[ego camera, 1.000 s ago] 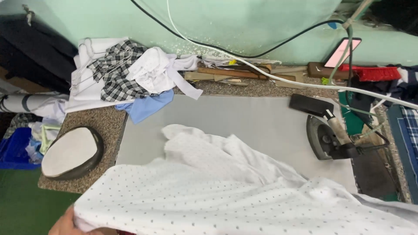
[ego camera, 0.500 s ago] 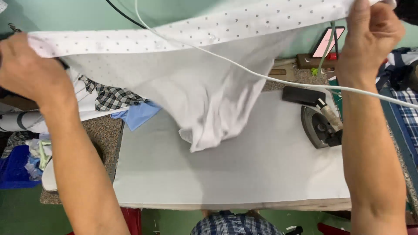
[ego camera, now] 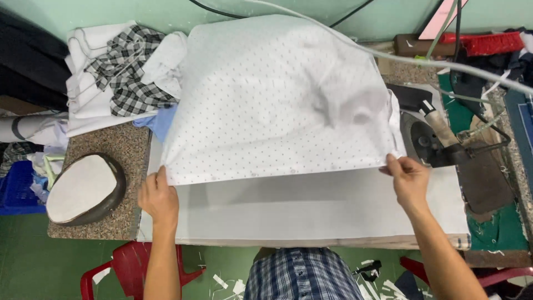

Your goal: The person irons a white polka-dotted shirt on a flat ironing board using a steam iron and a black pressing block. They repeatedly smooth the fabric, reposition the shirt, and press different sections including the collar and body to remove wrinkles.

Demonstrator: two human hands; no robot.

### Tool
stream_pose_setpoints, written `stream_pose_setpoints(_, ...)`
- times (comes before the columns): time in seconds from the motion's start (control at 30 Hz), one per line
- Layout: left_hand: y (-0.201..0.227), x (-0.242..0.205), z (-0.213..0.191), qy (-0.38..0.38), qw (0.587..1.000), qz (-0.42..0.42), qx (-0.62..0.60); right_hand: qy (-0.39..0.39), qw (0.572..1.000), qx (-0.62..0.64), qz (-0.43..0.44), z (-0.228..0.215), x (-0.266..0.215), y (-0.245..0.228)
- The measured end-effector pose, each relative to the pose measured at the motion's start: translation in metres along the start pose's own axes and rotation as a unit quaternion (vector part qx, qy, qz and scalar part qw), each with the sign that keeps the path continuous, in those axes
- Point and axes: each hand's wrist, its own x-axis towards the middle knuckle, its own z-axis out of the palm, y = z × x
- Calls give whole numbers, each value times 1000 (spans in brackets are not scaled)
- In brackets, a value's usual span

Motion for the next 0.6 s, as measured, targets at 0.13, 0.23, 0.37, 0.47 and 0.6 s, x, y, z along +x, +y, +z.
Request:
stream_pose_setpoints(0.13, 15, -90, 19, -59, 998, 3, -26, 20, 979, -95, 182, 0, -41, 42)
stream_pose_setpoints(0.23, 23, -143, 13, -124, 991, 23, -35, -28, 949, -218, 227, -10, -72, 68)
stream_pose_setpoints(0.37, 28, -192, -7, -244, 969, 12, -43, -102, 896, -367, 230, -30, -102, 107)
stream_pose_setpoints(0.47, 20, -179, -31, -472, 880, -6, -49, -123, 845, -488, 180, -35, -106, 92)
stream_pose_setpoints(0.6, 5, -113, -49, -679, 723, -95, -89, -15, 833, -524, -178, -24, -75, 84)
